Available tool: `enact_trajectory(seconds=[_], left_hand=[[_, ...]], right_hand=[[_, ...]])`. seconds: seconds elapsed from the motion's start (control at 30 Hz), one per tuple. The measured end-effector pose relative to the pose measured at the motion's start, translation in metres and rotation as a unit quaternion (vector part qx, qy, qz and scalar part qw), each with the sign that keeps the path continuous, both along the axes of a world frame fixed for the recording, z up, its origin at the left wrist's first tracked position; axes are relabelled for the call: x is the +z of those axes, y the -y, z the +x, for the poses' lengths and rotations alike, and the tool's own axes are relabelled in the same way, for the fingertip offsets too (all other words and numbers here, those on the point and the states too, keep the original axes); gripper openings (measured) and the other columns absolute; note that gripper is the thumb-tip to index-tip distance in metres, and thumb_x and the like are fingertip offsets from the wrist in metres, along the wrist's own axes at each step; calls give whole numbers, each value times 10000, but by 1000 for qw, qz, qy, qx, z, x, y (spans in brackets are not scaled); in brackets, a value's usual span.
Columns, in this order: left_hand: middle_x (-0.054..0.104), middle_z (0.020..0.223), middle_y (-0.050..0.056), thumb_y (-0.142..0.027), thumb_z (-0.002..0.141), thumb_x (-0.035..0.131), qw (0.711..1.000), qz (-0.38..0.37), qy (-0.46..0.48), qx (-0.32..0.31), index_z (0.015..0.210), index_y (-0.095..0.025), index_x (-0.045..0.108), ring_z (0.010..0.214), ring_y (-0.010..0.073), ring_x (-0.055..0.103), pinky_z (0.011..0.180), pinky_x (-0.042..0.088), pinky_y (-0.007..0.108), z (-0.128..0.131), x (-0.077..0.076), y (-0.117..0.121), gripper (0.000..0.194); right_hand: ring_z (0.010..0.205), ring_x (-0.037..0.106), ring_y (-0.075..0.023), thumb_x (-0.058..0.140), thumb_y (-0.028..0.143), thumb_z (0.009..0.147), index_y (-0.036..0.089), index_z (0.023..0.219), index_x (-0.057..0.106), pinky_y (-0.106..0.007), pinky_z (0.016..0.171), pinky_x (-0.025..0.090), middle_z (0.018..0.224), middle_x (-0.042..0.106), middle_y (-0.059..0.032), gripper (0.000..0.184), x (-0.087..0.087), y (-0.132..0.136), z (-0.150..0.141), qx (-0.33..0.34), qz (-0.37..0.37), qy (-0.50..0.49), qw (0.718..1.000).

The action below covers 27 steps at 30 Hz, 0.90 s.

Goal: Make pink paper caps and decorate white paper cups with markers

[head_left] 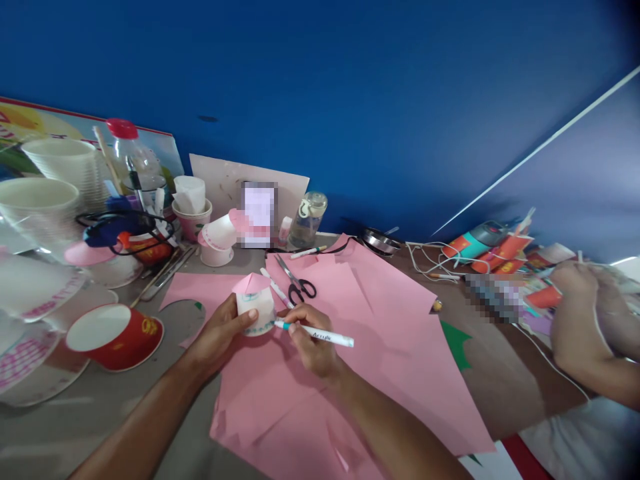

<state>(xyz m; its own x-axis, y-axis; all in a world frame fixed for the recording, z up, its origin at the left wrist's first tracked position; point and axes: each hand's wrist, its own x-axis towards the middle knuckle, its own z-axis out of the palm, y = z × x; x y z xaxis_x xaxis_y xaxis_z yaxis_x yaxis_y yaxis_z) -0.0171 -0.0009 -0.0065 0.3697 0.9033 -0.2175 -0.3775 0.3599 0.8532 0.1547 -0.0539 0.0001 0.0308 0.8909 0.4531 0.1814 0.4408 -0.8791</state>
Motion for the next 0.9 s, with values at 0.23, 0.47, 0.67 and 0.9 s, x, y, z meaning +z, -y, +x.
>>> enact_trajectory(seconds=[0.23,0.47,0.67,0.9], left_hand=[[695,849,57,-352,604,842,1000,-2,18,-9,946,-141,638,765,203,633,679,480,280,0,-1,1,450],[713,950,87,-287,647,811,999,-8,44,-12,992,-146,648,843,234,651,717,482,291,1,-2,0,406],[710,895,63,-262,660,801,999,-15,49,-10,970,-155,654,787,206,642,685,474,273,0,-5,-1,359],[694,836,51,-287,638,817,999,-15,38,-8,934,-154,657,758,203,637,661,482,274,0,-2,0,362]], right_hand=[[814,671,-224,520,220,810,200,760,614,-332,696,518,750,645,-41,109,-2,-1,3,-5,-18,-35,999],[687,608,-174,513,216,812,194,762,621,-292,619,475,731,634,-33,122,-1,-2,3,-17,-23,-21,999],[637,569,-159,525,206,788,194,742,612,-282,585,457,744,644,-37,99,-1,-2,3,-13,-38,5,999],[743,627,-193,524,197,789,196,744,608,-306,660,495,741,639,-39,95,-1,-2,5,-2,-34,-7,999]])
